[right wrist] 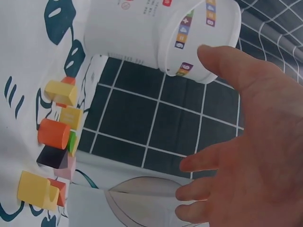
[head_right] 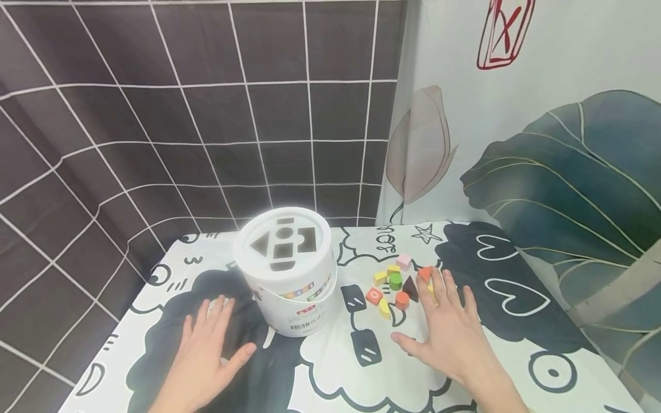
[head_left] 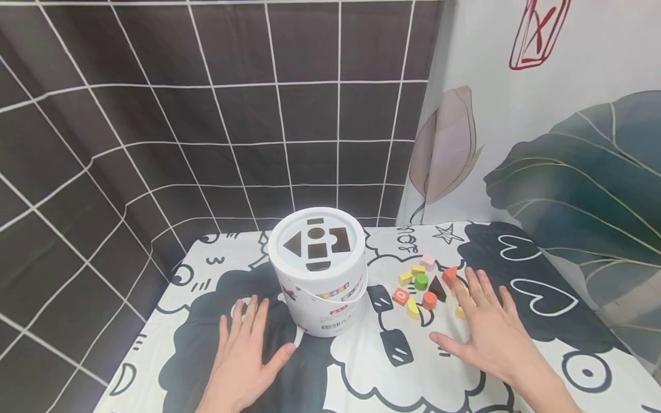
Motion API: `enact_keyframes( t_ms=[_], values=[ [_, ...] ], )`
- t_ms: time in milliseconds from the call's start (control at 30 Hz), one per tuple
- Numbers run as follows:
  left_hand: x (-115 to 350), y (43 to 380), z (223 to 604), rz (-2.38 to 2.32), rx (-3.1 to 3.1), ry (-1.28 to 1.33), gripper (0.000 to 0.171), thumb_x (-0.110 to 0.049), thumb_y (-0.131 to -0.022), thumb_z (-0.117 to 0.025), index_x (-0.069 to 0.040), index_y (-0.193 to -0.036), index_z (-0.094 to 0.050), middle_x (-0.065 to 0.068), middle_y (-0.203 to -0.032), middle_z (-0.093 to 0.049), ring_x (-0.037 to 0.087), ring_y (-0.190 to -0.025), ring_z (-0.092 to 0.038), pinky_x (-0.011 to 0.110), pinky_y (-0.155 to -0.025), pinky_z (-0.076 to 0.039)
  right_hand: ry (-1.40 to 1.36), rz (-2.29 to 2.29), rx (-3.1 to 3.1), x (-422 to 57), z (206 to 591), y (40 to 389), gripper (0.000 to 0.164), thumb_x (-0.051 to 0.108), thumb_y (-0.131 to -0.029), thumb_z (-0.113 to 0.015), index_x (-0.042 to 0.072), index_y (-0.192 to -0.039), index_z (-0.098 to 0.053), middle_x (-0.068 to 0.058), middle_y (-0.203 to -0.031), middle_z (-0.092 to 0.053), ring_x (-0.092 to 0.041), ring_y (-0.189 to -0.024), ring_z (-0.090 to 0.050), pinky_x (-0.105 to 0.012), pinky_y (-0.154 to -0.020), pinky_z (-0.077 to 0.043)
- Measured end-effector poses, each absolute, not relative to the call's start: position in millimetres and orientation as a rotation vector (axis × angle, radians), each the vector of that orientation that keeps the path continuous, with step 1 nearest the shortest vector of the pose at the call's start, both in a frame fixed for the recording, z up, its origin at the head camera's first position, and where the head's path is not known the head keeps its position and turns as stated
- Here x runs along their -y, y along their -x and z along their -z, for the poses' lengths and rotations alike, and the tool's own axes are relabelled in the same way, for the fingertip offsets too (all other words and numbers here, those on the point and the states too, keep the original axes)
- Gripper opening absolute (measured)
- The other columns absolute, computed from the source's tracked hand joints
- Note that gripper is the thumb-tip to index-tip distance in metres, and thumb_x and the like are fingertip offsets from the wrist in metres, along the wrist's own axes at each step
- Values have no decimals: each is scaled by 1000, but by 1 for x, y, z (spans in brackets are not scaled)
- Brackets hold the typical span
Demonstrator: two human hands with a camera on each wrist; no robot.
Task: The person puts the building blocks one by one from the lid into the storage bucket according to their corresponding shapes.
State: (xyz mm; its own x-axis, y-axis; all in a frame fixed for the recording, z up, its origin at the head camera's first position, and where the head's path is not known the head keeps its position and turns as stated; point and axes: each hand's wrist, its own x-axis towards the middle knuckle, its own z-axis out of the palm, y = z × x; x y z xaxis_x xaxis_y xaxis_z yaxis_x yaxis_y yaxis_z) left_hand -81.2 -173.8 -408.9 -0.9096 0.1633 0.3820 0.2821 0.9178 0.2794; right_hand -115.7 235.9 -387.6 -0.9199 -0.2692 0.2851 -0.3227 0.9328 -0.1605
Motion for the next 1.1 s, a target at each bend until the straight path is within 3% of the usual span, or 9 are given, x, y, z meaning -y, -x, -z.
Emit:
enact_keyframes(
  t_ms=[200, 500, 767, 1100],
  values=[
    [178, 105, 393, 563, 2528, 340, 77, -41, -89, -69, 4, -145, -42, 28, -147, -42, 48, -137, -37, 68, -110, -20, -455, -315, 2823, -239, 386, 117, 104, 64, -76, -75, 2, -151, -40, -37, -149, -35, -52, -140, -27, -74, -102, -21],
    [178, 147, 374, 651, 2439, 380, 83, -43, -90, -64, 3, -151, -32, 29, -158, -22, 46, -144, -21, 67, -112, -19, -403, -276, 2903, -241, 389, 117, 102, 62, -75, -77, -11, -140, -48, -36, -148, -37, -52, -137, -31, -72, -103, -25],
    [169, 173, 365, 726, 2432, 448, 86, -42, -87, -64, 0, -153, -30, 25, -159, -21, 43, -145, -20, 64, -111, -22, -415, -328, 2876, -243, 392, 118, 97, 55, -74, -81, -11, -138, -50, -35, -144, -43, -52, -134, -37, -72, -100, -30],
    [170, 180, 366, 778, 2454, 506, 82, -41, -88, -64, -1, -152, -34, 20, -160, -25, 38, -145, -24, 61, -112, -26, -430, -370, 2846, -244, 399, 120, 93, 51, -74, -82, -9, -138, -51, -35, -139, -49, -51, -130, -43, -72, -94, -36]
  ],
)
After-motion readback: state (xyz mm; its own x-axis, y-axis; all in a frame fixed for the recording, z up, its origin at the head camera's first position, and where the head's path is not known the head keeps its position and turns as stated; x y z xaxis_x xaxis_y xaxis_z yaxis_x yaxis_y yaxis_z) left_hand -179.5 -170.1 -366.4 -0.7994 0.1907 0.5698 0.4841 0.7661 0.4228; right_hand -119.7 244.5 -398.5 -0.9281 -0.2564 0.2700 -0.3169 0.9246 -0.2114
